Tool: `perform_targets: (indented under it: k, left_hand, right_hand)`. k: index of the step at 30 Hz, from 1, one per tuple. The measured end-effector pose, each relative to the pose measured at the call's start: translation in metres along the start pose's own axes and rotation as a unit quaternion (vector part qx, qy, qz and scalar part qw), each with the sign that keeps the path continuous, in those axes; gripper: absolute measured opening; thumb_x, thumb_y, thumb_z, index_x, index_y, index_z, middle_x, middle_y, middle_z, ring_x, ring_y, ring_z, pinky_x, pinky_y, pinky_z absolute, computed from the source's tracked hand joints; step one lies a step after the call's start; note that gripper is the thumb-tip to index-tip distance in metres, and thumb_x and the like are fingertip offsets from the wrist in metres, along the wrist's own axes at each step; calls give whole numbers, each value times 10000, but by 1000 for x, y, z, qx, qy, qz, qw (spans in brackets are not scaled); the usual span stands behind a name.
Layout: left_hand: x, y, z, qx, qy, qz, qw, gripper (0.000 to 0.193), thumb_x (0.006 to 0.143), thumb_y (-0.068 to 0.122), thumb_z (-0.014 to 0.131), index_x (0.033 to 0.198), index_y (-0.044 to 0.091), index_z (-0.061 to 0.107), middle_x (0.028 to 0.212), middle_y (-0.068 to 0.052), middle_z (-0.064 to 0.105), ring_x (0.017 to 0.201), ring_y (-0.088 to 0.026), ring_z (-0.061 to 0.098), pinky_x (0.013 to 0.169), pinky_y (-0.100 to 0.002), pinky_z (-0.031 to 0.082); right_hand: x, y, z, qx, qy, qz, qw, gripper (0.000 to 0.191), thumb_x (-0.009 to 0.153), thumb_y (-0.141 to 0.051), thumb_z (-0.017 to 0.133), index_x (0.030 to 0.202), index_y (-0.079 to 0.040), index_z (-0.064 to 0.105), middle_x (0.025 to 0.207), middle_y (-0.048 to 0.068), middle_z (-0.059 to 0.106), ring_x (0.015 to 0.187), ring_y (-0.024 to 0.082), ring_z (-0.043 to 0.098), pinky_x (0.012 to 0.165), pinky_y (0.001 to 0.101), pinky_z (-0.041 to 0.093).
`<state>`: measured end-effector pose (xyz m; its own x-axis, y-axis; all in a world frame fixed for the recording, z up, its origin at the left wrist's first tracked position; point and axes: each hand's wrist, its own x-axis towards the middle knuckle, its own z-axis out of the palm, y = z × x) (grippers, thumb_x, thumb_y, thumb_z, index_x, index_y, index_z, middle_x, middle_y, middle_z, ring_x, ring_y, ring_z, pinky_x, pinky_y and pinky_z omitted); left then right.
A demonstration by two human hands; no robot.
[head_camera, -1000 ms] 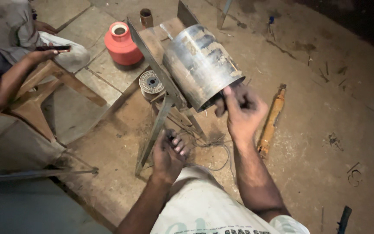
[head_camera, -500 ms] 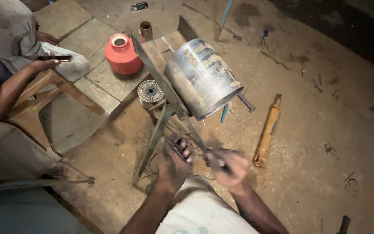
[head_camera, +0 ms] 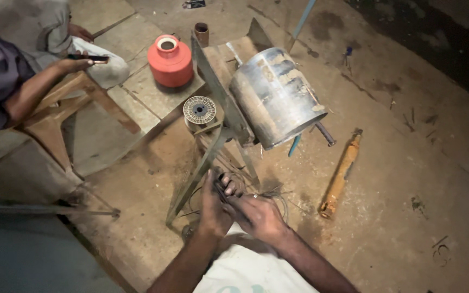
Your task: The person removes dark rectangular components from the slots of a cylindrical metal motor stator using a screwdriver. They then handle and inspect the removed components by hand.
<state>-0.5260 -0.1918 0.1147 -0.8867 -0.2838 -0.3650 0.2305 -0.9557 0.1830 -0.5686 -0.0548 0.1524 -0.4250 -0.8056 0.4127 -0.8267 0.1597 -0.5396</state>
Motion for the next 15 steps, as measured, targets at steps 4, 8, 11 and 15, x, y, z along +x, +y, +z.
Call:
perform_targets:
  k: [4, 8, 11, 15]
  left_hand:
    - [2, 5, -7, -23, -75, 2, 997, 304, 1066, 438, 569, 960, 157, 520, 762, 13, 470, 668, -126, 478, 653, -287, 433]
    - [0, 10, -3, -6, -54, 24, 998, 302, 1058, 443, 550, 954, 160, 528, 760, 19, 462, 639, -120, 455, 623, -280, 420]
    - [1, 11, 2, -4, -27, 42, 999, 294, 1040, 443, 522, 951, 163, 534, 785, 25, 478, 598, -105, 428, 578, -270, 399]
    - [3, 13, 3, -20, -39, 27, 999, 430, 1015, 543, 474, 886, 133, 510, 750, -9, 478, 567, -130, 440, 529, -288, 403]
  right_hand:
    - [4, -4, 0, 83, -5, 12, 996, 345, 872, -64, 793, 1193, -14, 680, 961, 150, 719, 794, 309, 734, 673, 377, 595]
    - [8, -8, -11, 130, -77, 40, 988, 434, 876, -20, 752, 1296, -2, 646, 1056, 169, 705, 901, 318, 737, 760, 379, 602]
    - [12, -9, -21, 153, -107, 45, 981, 522, 829, 61, 673, 1344, -21, 644, 1144, 179, 695, 993, 315, 742, 818, 376, 608]
    - [11, -9, -27, 140, -121, 13, 983, 582, 782, 106, 670, 1344, -44, 654, 1166, 172, 700, 1019, 336, 736, 834, 387, 602]
